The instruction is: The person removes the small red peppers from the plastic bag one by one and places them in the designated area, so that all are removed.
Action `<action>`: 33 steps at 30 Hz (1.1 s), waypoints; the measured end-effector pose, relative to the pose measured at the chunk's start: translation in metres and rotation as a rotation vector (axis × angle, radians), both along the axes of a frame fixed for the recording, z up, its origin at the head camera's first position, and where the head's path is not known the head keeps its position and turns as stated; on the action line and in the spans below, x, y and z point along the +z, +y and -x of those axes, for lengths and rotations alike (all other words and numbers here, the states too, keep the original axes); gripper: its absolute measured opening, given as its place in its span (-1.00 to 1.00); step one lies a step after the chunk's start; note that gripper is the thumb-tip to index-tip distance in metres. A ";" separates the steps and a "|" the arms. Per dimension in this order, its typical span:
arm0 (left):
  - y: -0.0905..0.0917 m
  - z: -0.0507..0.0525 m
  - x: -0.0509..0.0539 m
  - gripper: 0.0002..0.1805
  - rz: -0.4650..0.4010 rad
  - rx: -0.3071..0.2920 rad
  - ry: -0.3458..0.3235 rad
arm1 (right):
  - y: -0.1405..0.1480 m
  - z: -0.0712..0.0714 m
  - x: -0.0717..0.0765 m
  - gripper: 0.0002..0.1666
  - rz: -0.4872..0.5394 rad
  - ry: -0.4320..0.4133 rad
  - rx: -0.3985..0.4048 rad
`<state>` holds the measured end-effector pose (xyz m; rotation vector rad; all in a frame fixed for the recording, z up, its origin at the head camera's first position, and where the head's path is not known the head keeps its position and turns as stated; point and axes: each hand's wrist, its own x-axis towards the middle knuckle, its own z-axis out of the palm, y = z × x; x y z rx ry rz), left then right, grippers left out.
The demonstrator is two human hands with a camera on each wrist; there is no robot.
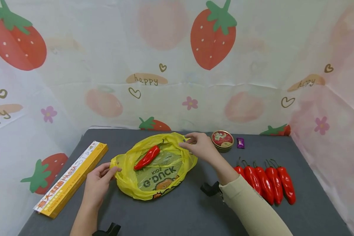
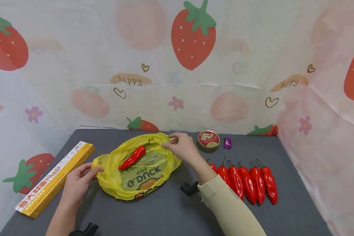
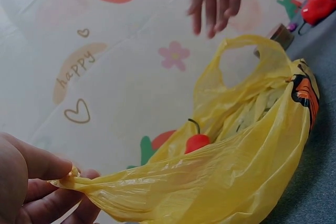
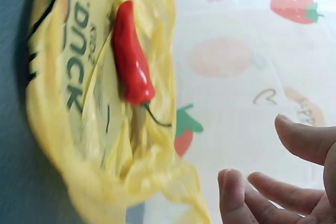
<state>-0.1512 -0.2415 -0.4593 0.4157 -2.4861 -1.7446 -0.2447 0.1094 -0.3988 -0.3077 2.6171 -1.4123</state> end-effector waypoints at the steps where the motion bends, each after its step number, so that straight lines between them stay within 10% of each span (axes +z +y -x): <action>1: 0.000 0.000 0.000 -0.55 -0.003 -0.003 0.003 | -0.005 0.004 0.000 -0.34 0.019 -0.031 0.009; 13: 0.002 0.000 -0.006 -0.58 0.002 -0.014 0.040 | -0.068 0.047 -0.023 -0.24 0.265 -0.370 -0.067; 25: -0.001 -0.003 -0.003 -0.52 0.021 -0.010 -0.009 | -0.116 0.053 -0.055 0.18 0.495 -0.567 -0.248; 33: -0.003 -0.002 -0.001 -0.52 0.004 -0.007 -0.018 | -0.131 0.049 -0.067 -0.48 0.320 -0.512 -0.318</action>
